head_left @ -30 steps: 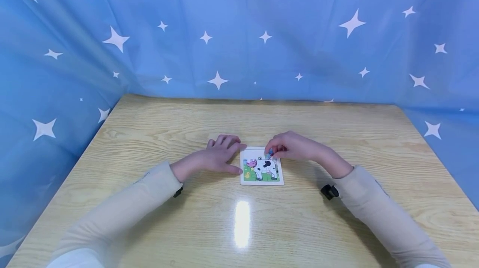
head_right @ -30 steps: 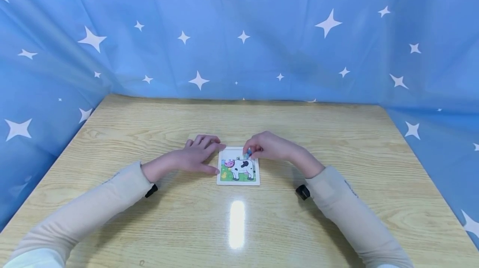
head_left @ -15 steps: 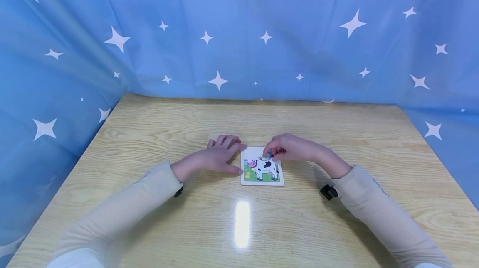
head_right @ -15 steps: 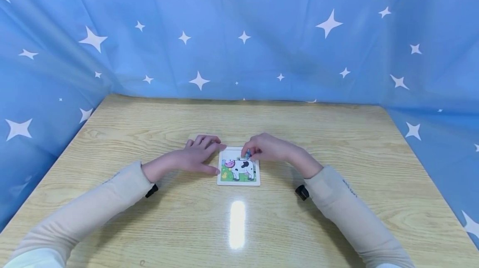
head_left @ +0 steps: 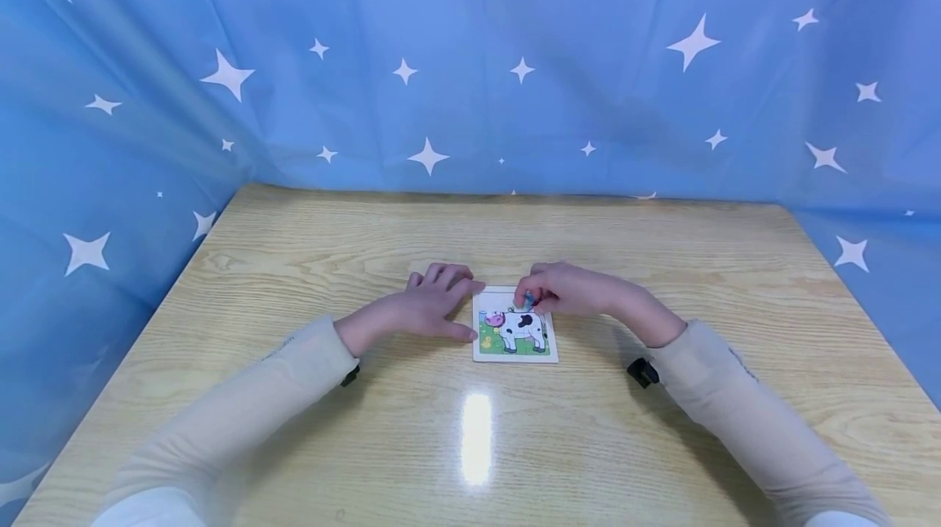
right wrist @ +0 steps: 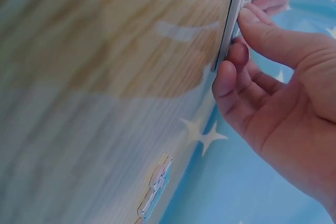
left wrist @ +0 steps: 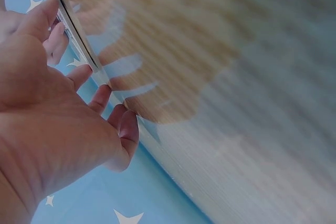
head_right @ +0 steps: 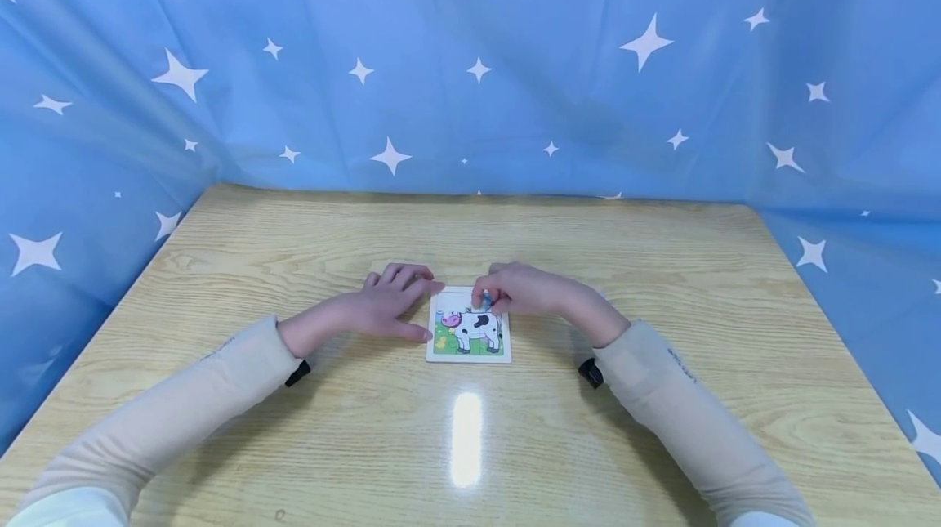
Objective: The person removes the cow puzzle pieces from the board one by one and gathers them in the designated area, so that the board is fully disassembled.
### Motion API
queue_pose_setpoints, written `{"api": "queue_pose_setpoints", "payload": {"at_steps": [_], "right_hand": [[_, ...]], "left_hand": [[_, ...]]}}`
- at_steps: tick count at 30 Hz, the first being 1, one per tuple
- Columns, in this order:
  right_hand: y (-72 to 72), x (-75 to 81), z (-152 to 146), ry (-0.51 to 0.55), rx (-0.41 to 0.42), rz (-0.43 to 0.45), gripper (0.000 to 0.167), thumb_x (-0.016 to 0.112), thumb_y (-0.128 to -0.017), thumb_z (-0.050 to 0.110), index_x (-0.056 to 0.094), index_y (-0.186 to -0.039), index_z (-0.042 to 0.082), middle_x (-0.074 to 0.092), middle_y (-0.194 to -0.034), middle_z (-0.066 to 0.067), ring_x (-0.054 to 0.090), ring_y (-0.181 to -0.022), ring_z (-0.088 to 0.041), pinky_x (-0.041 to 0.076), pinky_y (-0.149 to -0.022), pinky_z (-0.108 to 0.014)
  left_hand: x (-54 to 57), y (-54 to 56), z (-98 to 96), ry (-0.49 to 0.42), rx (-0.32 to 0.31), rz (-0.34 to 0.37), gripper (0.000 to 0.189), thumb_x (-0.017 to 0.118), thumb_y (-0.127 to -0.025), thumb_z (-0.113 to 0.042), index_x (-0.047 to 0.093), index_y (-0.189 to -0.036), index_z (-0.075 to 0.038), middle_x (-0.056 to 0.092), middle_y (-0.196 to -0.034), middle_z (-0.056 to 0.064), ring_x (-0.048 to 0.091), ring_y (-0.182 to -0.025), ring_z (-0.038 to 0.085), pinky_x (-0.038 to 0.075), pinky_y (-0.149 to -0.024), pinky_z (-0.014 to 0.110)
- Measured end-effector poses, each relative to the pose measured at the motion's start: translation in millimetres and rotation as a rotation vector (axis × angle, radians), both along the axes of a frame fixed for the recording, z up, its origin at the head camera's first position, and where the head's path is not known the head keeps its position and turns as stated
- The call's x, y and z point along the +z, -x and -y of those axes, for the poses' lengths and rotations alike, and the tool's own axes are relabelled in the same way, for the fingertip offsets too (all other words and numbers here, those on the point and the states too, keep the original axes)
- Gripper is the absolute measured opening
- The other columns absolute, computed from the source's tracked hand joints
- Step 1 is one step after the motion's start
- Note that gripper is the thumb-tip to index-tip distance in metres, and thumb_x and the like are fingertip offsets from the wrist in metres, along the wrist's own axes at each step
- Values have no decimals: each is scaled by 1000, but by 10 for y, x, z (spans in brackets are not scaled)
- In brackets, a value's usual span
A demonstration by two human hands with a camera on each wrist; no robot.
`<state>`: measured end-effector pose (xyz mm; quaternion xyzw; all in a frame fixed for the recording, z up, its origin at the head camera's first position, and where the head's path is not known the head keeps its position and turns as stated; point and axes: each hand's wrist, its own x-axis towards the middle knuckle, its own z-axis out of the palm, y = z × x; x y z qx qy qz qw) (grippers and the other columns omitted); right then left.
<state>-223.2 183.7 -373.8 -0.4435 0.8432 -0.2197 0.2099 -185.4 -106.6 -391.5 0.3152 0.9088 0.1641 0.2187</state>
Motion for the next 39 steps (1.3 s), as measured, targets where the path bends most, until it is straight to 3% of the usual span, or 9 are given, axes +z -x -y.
{"api": "queue_pose_setpoints", "payload": {"at_steps": [10, 19, 31, 39], "right_hand": [[-31, 30, 32, -92, 3, 38, 19, 64, -108, -5, 65, -114, 12, 54, -113, -8, 60, -99, -23, 52, -89, -36], [-42, 47, 54, -99, 13, 45, 21, 63, -108, -6, 60, -112, 14, 50, -118, -9, 61, -102, -27, 51, -89, -37], [-53, 53, 41, -92, 33, -18, 23, 68, -107, -4, 60, -112, 18, 52, -113, -4, 58, -101, -24, 51, -89, -38], [-61, 37, -1, -8, 40, -132, 27, 73, -102, -7, 65, -107, 18, 56, -106, 1, 52, -99, -22, 49, -89, -40]], "left_hand": [[25, -7, -6, 6, 5, -3, 86, 72, -107, -46, 31, -174, -12, 23, -176, 17, 18, -159, 44, 28, -114, 63], [20, -10, -1, 1, 1, -2, 85, 72, -107, -45, 31, -174, -11, 23, -176, 18, 19, -159, 45, 28, -114, 64], [25, -20, -13, 6, -2, -5, 85, 72, -107, -45, 32, -173, -11, 24, -175, 19, 18, -159, 45, 28, -114, 64], [20, -15, -9, 12, 2, -6, 84, 72, -107, -45, 32, -174, -11, 23, -176, 19, 18, -160, 45, 28, -115, 64]]}}
